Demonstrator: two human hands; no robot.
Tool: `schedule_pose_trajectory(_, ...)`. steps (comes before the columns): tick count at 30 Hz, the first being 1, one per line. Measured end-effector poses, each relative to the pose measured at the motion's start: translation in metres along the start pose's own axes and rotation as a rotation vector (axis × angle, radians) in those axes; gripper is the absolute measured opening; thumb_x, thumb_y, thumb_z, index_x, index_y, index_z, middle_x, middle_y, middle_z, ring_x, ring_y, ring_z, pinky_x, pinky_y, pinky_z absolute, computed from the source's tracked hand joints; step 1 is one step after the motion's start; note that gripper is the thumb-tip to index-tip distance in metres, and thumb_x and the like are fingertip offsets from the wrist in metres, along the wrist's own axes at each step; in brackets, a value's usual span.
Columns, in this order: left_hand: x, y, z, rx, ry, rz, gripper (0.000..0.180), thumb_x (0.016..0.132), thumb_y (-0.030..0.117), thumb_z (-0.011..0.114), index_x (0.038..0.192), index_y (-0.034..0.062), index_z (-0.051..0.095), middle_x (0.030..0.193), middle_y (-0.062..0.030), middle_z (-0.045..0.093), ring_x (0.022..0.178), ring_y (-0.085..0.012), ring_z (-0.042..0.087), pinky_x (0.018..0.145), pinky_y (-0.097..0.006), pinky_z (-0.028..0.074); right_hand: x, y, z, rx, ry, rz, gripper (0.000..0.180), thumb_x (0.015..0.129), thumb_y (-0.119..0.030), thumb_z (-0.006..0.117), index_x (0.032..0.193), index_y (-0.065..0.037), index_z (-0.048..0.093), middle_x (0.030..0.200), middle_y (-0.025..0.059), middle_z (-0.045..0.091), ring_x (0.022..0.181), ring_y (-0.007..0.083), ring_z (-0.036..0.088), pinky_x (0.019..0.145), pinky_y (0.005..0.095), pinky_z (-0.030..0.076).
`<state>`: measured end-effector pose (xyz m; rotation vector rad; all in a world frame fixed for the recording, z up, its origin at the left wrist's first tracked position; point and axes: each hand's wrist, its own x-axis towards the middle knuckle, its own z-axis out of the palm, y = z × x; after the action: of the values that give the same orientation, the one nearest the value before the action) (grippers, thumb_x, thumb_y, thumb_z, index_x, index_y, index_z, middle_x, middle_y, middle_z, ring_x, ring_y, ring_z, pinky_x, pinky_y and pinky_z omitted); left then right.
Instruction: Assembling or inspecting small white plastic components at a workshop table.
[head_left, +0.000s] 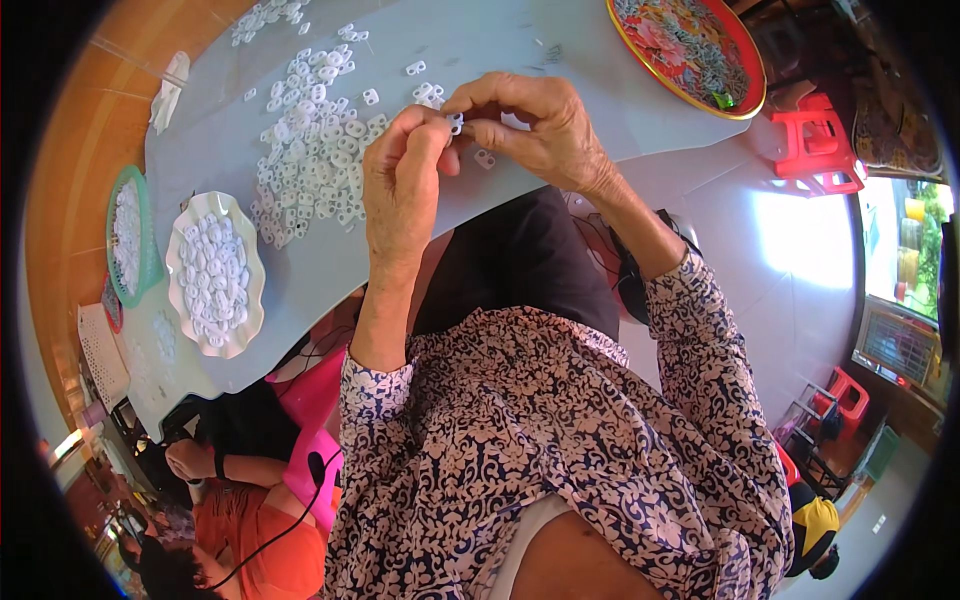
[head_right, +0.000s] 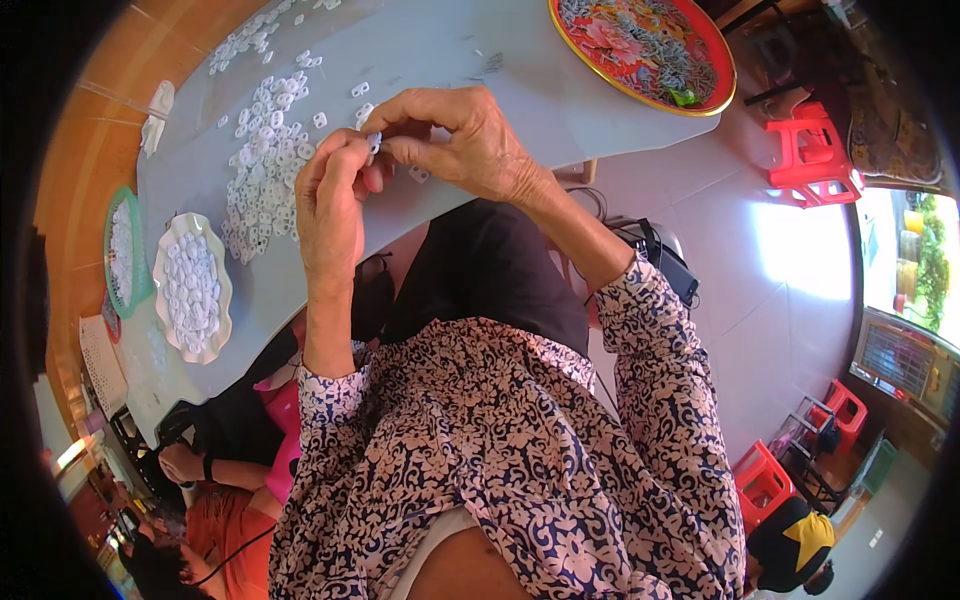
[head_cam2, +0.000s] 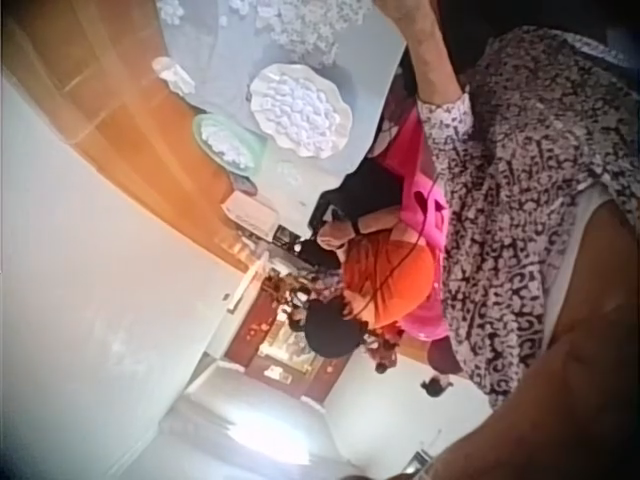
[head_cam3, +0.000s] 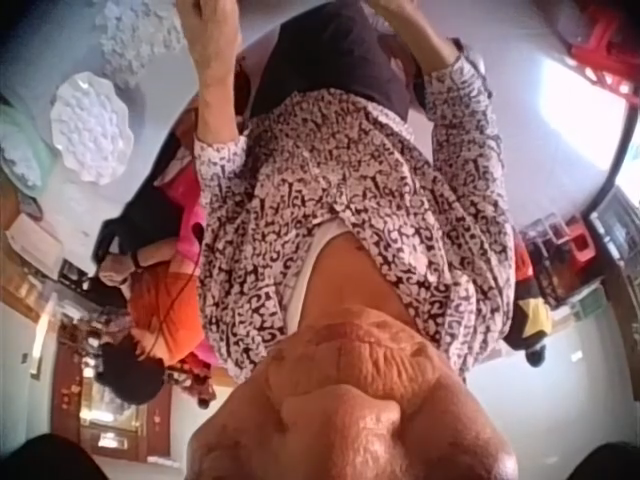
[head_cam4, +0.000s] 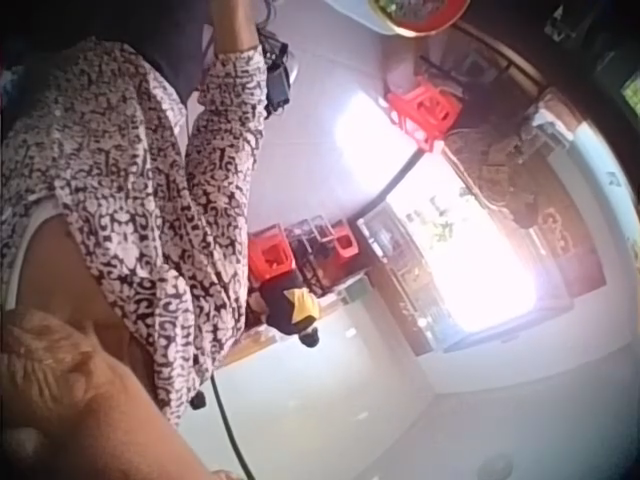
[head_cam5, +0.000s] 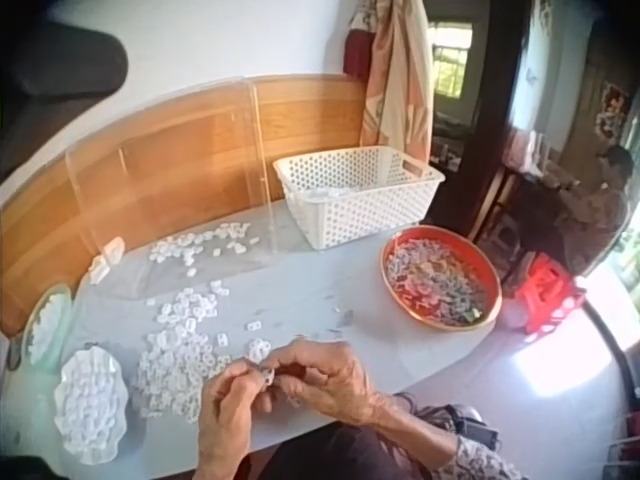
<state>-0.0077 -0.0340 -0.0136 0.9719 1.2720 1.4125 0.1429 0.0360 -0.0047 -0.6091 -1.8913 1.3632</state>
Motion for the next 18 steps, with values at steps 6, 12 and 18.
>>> schedule_pose_trajectory(6,-0.007,0.004,0.004,0.103,0.124,0.08,0.021,0.09,0.02,0.051,0.084,0.0003,0.057,0.07,0.0012,0.052,0.064,-0.0053,0.044,0.057,-0.021,0.034,-0.002,0.0,0.003,-0.144,0.046,-0.043,0.013,0.081,0.001,0.062,0.093,0.0,0.065,0.071,0.0047,0.063,0.063,0.0089,0.059,0.058,0.0232,0.048)
schedule_pose_trajectory(12,-0.01,-0.004,0.006,0.142,0.067,0.284,0.016,0.09,0.015,0.057,0.096,0.0003,0.055,0.076,0.0001,0.055,0.066,-0.0063,0.047,0.058,-0.02,0.039,-0.002,-0.002,0.006,-0.18,0.079,0.021,0.008,0.082,-0.002,0.063,0.089,0.0,0.066,0.069,0.0052,0.063,0.06,0.0094,0.059,0.055,0.0236,0.047)
schedule_pose_trajectory(18,-0.007,-0.007,0.002,0.271,0.071,0.347,0.017,0.091,0.017,0.056,0.096,0.0002,0.055,0.074,-0.0008,0.054,0.062,-0.0064,0.044,0.056,-0.02,0.038,-0.001,0.0,0.008,-0.218,0.042,0.031,0.01,0.083,-0.002,0.062,0.092,-0.001,0.065,0.07,0.0043,0.064,0.061,0.0077,0.057,0.057,0.0228,0.047)
